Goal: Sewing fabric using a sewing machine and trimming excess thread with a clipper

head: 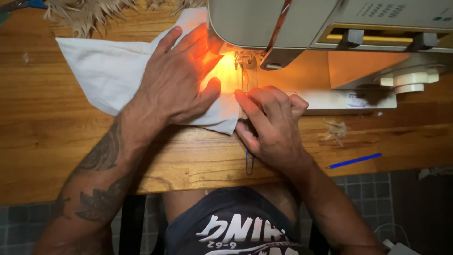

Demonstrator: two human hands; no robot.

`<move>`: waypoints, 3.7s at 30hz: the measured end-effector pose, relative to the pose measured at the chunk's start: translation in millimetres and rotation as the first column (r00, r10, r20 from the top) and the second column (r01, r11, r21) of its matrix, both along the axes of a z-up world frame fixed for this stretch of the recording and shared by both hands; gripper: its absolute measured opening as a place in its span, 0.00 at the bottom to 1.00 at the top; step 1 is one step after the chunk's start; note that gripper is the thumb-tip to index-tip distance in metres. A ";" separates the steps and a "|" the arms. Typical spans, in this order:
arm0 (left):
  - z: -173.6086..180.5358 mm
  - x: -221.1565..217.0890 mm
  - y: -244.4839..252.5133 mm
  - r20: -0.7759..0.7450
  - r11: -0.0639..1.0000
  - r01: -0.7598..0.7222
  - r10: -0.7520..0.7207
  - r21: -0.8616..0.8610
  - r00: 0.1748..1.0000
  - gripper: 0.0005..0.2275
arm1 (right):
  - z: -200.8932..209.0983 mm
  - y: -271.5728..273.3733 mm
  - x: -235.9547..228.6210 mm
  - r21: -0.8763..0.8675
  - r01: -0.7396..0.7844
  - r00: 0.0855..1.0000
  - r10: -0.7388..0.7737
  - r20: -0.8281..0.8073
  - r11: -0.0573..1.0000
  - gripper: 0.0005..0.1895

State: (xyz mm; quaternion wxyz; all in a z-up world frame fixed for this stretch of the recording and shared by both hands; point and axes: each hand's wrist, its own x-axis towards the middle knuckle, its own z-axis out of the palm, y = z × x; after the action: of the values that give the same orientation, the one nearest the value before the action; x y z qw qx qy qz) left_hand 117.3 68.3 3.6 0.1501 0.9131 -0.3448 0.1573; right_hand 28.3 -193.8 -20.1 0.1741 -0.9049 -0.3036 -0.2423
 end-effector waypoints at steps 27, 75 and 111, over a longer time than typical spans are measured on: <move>-4.1 16.6 0.2 -0.046 1.000 -0.020 0.020 0.002 0.999 0.31 | -4.3 5.2 9.2 -0.095 0.120 0.993 -0.121 0.002 0.988 0.40; -27.3 -109.1 -20.2 0.115 0.828 -0.327 0.419 -0.455 0.901 0.06 | -28.8 57.2 -34.7 0.764 0.487 0.651 0.407 -0.640 0.423 0.15; -59.0 -133.2 124.5 -0.528 0.430 -0.677 0.425 -0.597 0.736 0.08 | -26.1 80.8 -22.5 0.824 0.537 0.564 0.804 -0.188 -0.184 0.27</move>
State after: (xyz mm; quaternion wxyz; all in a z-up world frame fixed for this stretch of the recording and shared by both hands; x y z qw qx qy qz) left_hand -15.9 192.9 -55.5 0.5071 0.8348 0.1038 0.1875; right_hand 5.8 -112.9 -46.2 0.9336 -0.3477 -0.0111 0.0863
